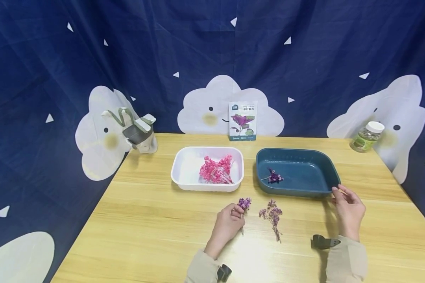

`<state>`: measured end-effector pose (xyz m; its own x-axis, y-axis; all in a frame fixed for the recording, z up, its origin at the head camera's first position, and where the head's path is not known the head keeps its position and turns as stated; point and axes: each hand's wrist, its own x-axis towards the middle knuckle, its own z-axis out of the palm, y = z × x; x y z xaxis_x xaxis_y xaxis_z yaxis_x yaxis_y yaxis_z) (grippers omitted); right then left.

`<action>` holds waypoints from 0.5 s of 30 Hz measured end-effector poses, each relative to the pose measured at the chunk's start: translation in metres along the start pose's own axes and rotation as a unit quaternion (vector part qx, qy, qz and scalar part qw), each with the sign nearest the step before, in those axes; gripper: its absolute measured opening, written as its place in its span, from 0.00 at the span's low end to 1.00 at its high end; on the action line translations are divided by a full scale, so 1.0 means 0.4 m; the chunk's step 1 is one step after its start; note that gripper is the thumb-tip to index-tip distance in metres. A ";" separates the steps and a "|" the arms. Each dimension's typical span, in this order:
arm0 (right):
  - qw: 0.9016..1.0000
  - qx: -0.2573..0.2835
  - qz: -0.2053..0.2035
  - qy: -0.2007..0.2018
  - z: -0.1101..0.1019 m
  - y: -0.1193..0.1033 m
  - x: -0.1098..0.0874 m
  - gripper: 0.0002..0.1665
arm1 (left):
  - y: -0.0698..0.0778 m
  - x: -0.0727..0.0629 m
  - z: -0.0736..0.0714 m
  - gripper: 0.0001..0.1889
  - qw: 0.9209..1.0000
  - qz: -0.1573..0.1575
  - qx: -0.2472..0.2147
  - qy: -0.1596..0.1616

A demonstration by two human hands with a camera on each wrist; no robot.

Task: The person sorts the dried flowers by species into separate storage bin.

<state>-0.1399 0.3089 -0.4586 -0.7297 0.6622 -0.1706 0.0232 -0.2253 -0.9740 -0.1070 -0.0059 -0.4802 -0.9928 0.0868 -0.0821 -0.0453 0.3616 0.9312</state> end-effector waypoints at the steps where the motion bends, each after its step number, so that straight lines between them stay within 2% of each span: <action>1: 1.000 -0.002 0.000 0.000 0.000 0.000 0.000 0.12 | 0.001 0.001 0.000 0.10 1.000 -0.001 -0.005 -0.004; 7: 1.000 -0.003 0.002 0.000 0.000 0.001 0.001 0.12 | 0.009 0.001 0.005 0.10 0.999 -0.004 -0.041 -0.029; 15: 1.000 0.000 0.003 0.002 0.000 0.002 0.003 0.11 | 0.012 0.004 0.014 0.08 0.998 -0.004 -0.059 -0.026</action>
<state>-0.1407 0.3095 -0.4595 -0.7270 0.6635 -0.1769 0.0282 -0.2285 -0.9731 -0.1082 0.0011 -0.4780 -0.9853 0.1342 -0.1057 -0.0695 0.2503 0.9657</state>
